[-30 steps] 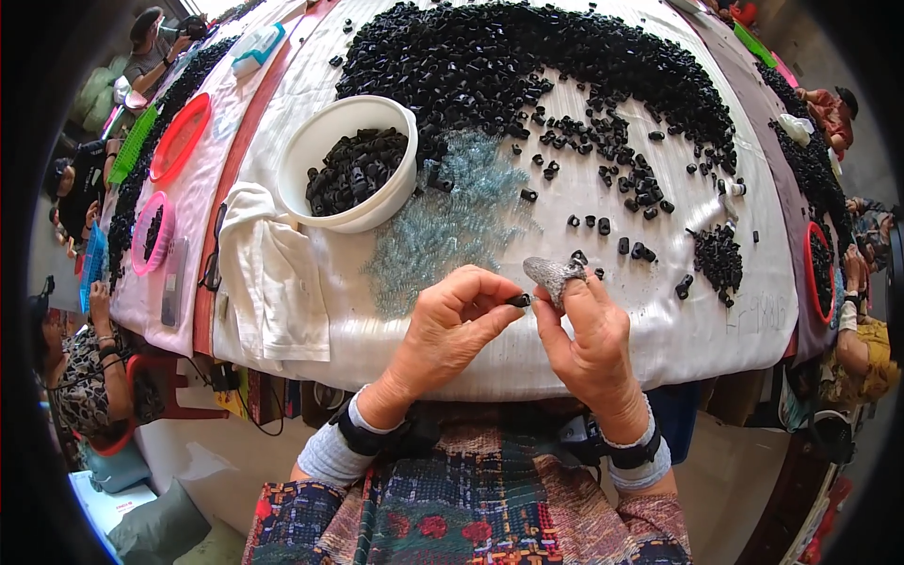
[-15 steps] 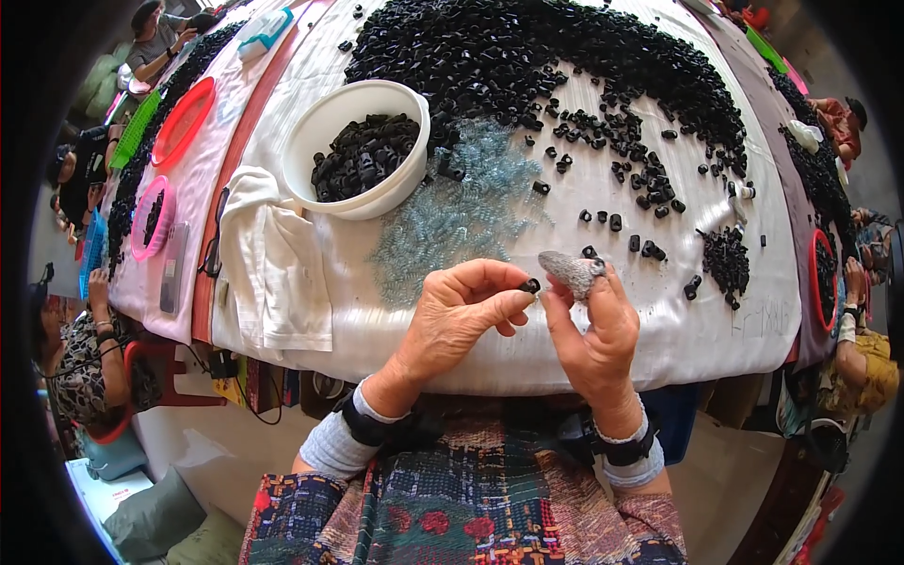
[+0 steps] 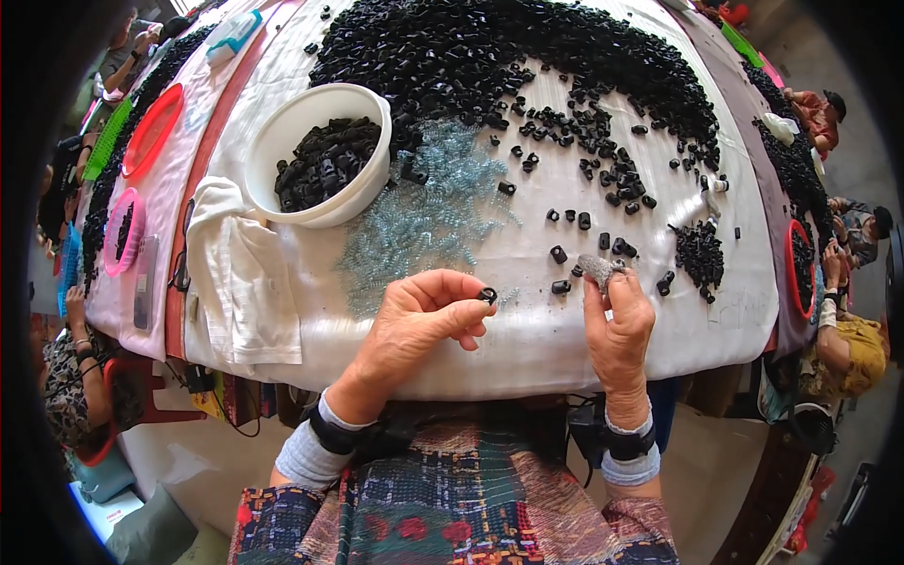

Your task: Inspecting and sorting small black plastic shoe components at a workshop table.

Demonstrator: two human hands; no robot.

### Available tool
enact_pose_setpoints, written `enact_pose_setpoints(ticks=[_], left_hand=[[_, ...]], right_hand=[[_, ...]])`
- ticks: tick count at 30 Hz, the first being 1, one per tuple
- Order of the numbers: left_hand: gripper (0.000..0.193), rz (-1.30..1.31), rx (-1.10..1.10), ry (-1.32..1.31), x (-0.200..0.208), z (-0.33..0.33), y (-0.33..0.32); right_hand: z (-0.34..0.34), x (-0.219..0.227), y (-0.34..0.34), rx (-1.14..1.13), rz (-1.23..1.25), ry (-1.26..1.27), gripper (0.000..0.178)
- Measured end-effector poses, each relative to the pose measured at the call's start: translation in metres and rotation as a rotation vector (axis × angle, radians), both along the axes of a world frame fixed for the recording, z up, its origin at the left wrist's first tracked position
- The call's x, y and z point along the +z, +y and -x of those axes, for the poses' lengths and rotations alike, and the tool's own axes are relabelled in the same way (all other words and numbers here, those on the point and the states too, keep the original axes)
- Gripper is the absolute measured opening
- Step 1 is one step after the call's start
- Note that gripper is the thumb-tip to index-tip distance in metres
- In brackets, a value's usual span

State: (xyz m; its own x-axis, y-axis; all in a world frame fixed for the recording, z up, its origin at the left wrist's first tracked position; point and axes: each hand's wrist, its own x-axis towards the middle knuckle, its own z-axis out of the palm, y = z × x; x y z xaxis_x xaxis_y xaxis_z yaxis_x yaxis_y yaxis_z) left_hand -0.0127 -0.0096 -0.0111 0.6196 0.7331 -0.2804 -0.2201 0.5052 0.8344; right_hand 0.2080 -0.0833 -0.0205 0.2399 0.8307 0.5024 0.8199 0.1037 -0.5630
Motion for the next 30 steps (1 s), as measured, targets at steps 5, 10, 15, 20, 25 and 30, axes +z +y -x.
enact_pose_setpoints(ticks=[5, 10, 15, 20, 25, 30], left_hand=[[0.016, 0.002, -0.010, 0.024, -0.001, 0.001, 0.000], [0.014, 0.016, -0.007, 0.044, -0.001, 0.000, 0.000], [0.014, 0.003, -0.033, 0.063, 0.001, -0.003, 0.002], [0.014, 0.010, -0.029, 0.069, -0.001, -0.004, 0.003], [0.015, 0.005, -0.025, 0.074, 0.001, -0.004, 0.002], [0.015, -0.027, -0.020, 0.066, 0.005, -0.009, -0.004]], right_hand=[[-0.012, 0.000, 0.005, -0.082, 0.020, -0.019, 0.010], [-0.018, -0.001, 0.012, -0.023, 0.075, -0.051, 0.013], [-0.017, -0.002, 0.013, 0.101, 0.092, -0.255, 0.022], [-0.017, 0.002, 0.017, 0.140, 0.104, -0.352, 0.023], [-0.015, 0.006, 0.018, 0.153, 0.130, -0.358, 0.020], [0.021, 0.038, 0.009, 0.208, 0.034, 0.229, 0.018]])
